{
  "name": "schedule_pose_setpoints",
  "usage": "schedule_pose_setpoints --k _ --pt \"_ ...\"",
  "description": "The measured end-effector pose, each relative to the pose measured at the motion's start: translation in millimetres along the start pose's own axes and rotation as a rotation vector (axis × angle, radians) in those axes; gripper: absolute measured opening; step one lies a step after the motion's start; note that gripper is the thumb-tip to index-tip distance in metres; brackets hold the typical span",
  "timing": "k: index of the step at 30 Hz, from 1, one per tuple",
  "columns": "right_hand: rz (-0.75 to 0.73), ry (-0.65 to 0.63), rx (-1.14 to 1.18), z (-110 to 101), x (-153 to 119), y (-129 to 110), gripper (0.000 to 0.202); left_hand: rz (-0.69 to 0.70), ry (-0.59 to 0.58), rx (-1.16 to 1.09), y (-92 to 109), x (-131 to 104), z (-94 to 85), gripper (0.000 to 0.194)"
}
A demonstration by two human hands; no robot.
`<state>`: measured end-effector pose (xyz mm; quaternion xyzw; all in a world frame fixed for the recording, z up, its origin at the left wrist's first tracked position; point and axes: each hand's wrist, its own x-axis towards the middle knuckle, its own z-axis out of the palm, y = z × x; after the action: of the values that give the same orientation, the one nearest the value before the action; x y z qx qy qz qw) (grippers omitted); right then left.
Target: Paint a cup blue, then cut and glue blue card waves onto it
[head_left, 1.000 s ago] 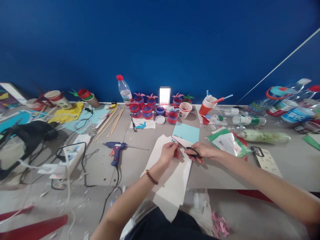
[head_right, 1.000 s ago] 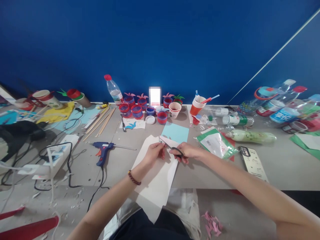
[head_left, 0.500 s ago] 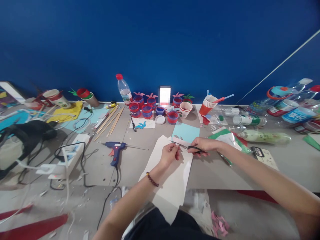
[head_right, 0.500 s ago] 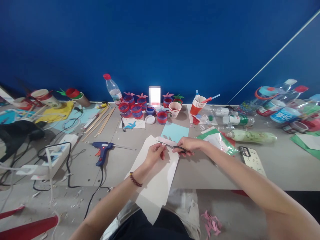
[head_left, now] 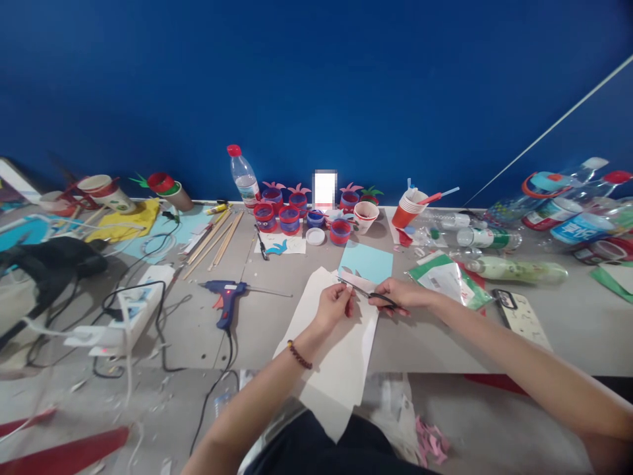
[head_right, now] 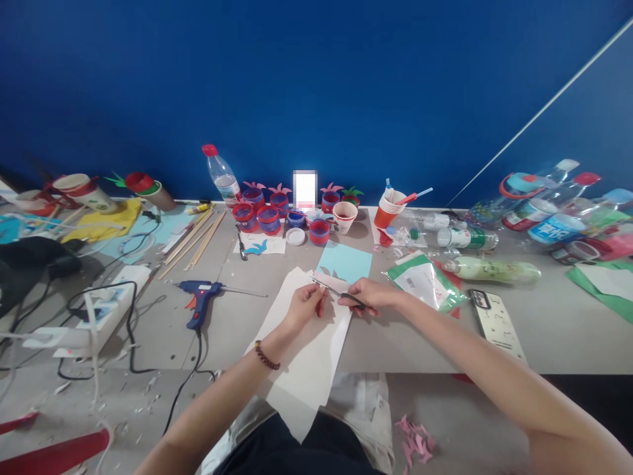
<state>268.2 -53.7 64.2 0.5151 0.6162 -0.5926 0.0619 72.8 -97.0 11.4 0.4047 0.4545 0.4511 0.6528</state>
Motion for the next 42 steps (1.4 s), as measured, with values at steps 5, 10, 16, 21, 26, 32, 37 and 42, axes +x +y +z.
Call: schedule_pose_setpoints --k 5,10,16,21,26,32,37,42 --pt "-0.019 0.005 -0.011 0 -2 -1 0.058 0.001 -0.006 -0.005 3 -1 0.2 0.038" --pt "-0.026 -0.014 -0.061 -5 -2 -5 0.055 0.002 -0.013 -0.012 7 -4 -0.9 0.039" --pt "0.025 -0.029 -0.126 -13 -4 -15 0.052 -0.019 -0.019 -0.026 6 -2 -2.5 0.043" --pt "0.017 0.025 -0.18 -9 -4 -20 0.055 -0.023 -0.01 -0.03 8 -3 -3.9 0.041" --pt "-0.013 0.03 -0.156 -1 -2 -17 0.057 -0.017 -0.024 -0.028 9 -3 -3.8 0.042" --pt "-0.037 0.041 -0.158 -2 3 -9 0.053 -0.007 -0.037 -0.033 7 -2 -4.0 0.043" --pt "-0.06 0.017 -0.195 -9 4 -9 0.054 -0.008 -0.051 -0.047 6 -2 -5.6 0.044" --pt "-0.006 -0.039 -0.199 -21 8 -14 0.055 -0.038 -0.076 -0.055 9 -3 -7.3 0.044"
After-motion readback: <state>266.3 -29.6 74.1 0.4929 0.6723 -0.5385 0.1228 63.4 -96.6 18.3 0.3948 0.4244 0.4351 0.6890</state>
